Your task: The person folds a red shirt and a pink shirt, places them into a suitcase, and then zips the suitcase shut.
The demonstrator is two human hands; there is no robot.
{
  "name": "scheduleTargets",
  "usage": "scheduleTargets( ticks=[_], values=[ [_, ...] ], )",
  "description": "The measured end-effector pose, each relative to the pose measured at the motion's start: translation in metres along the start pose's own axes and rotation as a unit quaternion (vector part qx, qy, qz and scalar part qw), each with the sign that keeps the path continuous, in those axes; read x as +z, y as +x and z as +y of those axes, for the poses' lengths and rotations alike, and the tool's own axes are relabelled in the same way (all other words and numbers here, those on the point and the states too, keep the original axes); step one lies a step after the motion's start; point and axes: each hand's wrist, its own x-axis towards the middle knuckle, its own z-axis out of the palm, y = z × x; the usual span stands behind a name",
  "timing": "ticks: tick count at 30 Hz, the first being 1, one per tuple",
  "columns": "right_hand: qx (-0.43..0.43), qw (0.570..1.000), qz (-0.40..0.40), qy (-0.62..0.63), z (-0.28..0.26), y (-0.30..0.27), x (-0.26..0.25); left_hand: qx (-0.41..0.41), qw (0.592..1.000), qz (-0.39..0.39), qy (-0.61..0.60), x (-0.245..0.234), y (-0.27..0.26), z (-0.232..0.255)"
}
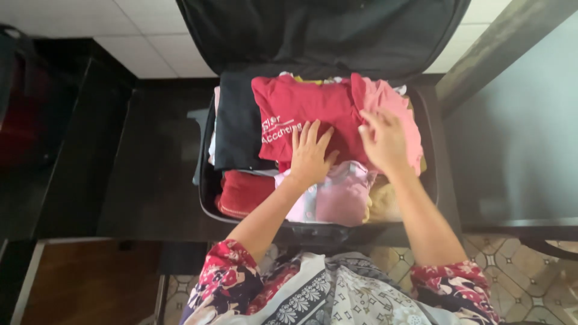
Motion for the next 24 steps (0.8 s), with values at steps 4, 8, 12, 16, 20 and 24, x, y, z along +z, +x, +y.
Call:
scheduleTargets(
  ticks=[4,8,12,16,20,24],
  values=[
    [-0.018,1.0,-0.017,-0.006,-0.026,0.01,0.01,0.009,1.0,-0.027,-0.005,-0.007,0.007,-0.006],
    [0.005,0.999,-0.03,-0.04,-0.025,0.015,0.017,0.045,0.997,-0.049,-0.049,-0.019,0.015,-0.024],
    [0.036,0.996,-0.045,-0.067,-0.024,0.029,0.027,0.067,0.989,-0.064,-0.12,-0.036,0.032,-0.041],
    [0.001,0.997,-0.041,-0.063,-0.032,0.057,0.039,0.052,0.979,-0.117,-0.161,-0.047,0.048,-0.048],
    [-0.048,0.996,-0.033,-0.064,-0.036,0.109,0.049,0.074,0.984,-0.088,-0.137,-0.044,0.081,-0.066],
    [-0.027,0.999,-0.031,-0.022,-0.034,0.166,0.066,0.055,0.991,-0.006,-0.125,-0.06,0.145,-0.082]
  ],
)
